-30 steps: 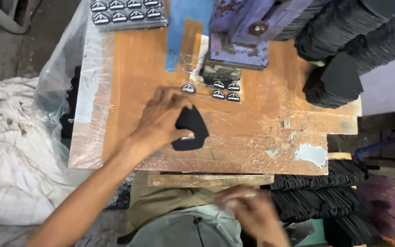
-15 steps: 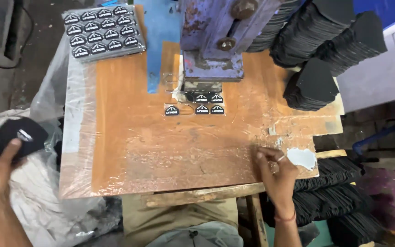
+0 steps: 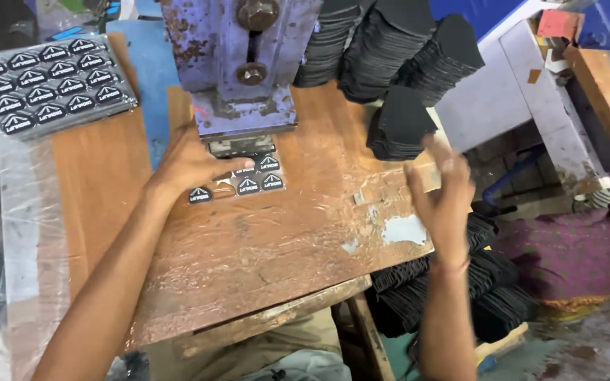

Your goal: Stamping or pressing labels onto black fabric pieces using a manual press machine.

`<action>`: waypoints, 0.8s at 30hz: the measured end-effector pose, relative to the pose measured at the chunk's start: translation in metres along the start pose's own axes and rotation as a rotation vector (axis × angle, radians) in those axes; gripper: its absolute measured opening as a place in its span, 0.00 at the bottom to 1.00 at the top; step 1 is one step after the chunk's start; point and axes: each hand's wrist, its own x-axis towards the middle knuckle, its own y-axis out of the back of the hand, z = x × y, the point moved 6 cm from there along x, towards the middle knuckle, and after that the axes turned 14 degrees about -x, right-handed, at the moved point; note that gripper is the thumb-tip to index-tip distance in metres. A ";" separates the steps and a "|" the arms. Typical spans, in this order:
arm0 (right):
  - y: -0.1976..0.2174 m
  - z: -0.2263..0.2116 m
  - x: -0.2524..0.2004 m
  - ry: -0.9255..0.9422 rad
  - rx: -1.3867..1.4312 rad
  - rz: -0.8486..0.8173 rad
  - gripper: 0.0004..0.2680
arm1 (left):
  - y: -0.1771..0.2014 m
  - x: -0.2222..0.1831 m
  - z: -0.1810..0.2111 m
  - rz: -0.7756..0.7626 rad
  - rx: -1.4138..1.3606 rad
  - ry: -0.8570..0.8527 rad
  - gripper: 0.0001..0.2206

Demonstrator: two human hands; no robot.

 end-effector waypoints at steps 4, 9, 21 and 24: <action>-0.012 0.014 0.043 0.402 -0.186 -0.017 0.17 | -0.002 -0.004 -0.020 0.016 0.076 0.085 0.34; -0.031 0.027 0.051 0.353 -0.091 -0.245 0.12 | 0.069 -0.084 -0.004 0.139 0.139 0.151 0.43; -0.072 -0.142 -0.148 0.712 -0.113 -0.399 0.24 | 0.139 -0.204 -0.022 0.128 0.148 0.918 0.43; -0.078 -0.153 -0.131 0.662 -0.033 -0.443 0.32 | 0.118 -0.167 0.010 0.316 0.834 0.338 0.47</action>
